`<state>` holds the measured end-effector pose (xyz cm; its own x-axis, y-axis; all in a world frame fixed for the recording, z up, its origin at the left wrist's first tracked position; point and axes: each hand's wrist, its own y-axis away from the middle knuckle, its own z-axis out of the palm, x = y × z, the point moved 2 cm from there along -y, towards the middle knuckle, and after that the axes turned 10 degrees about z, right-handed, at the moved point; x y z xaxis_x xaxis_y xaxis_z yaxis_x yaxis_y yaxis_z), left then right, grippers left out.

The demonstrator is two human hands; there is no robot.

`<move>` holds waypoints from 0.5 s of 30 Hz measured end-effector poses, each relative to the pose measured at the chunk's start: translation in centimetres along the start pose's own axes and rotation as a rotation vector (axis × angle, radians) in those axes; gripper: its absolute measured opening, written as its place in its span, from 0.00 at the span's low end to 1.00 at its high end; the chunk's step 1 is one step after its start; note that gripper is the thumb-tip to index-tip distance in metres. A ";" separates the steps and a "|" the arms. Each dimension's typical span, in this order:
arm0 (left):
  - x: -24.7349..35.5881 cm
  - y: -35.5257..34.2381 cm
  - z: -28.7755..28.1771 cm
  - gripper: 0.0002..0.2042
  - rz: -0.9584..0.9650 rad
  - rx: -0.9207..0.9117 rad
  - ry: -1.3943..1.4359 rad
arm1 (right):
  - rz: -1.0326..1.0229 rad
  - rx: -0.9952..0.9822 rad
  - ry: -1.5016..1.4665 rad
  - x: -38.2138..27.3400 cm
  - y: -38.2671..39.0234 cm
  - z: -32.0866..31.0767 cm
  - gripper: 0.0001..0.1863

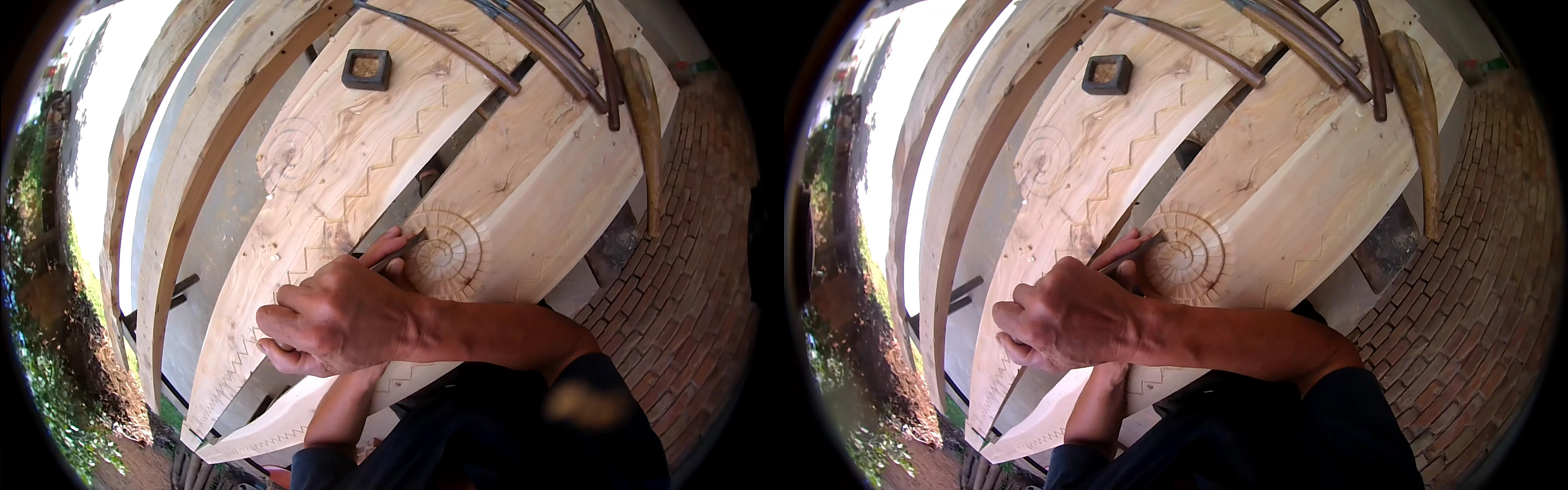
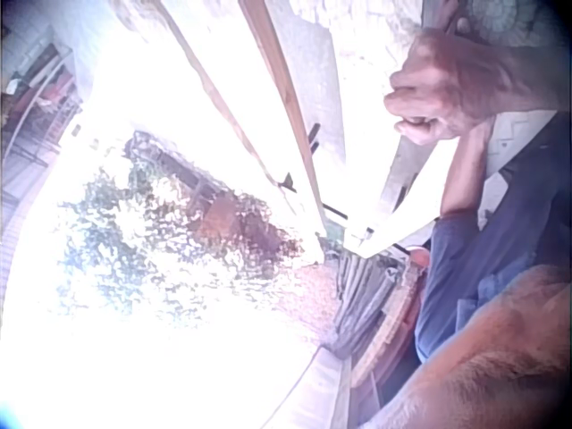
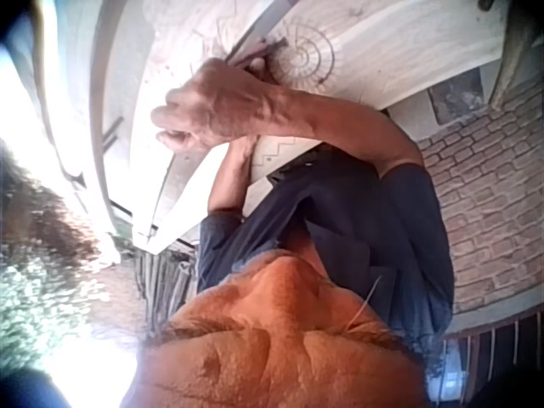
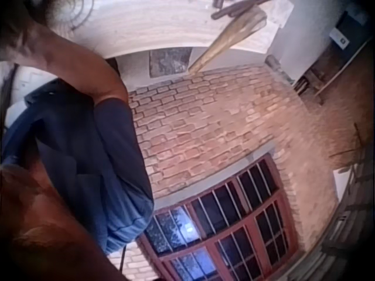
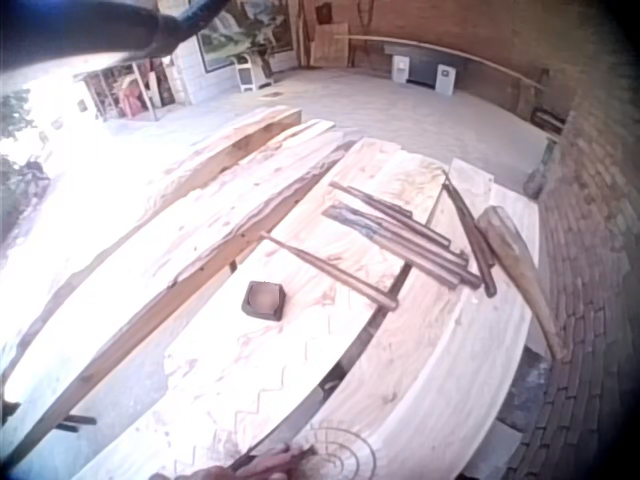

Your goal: The person carves a spiral shell design into a large wooden board using a chisel and a wooden mallet. The person repeatedly strikes the chisel to deepen the grooves of the spiral pattern and refine the edges of the design.

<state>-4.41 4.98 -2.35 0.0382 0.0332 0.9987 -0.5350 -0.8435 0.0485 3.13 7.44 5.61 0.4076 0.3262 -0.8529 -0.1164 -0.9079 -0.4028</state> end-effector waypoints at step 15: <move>0.1 -0.3 0.0 0.13 0.022 0.040 -0.016 | 0.030 0.034 0.011 0.3 -0.6 0.0 0.13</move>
<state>-4.25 5.21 -2.31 0.0401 0.0063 0.9992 -0.5020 -0.8645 0.0256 3.33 8.06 5.61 0.4136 0.2962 -0.8609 -0.1589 -0.9076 -0.3886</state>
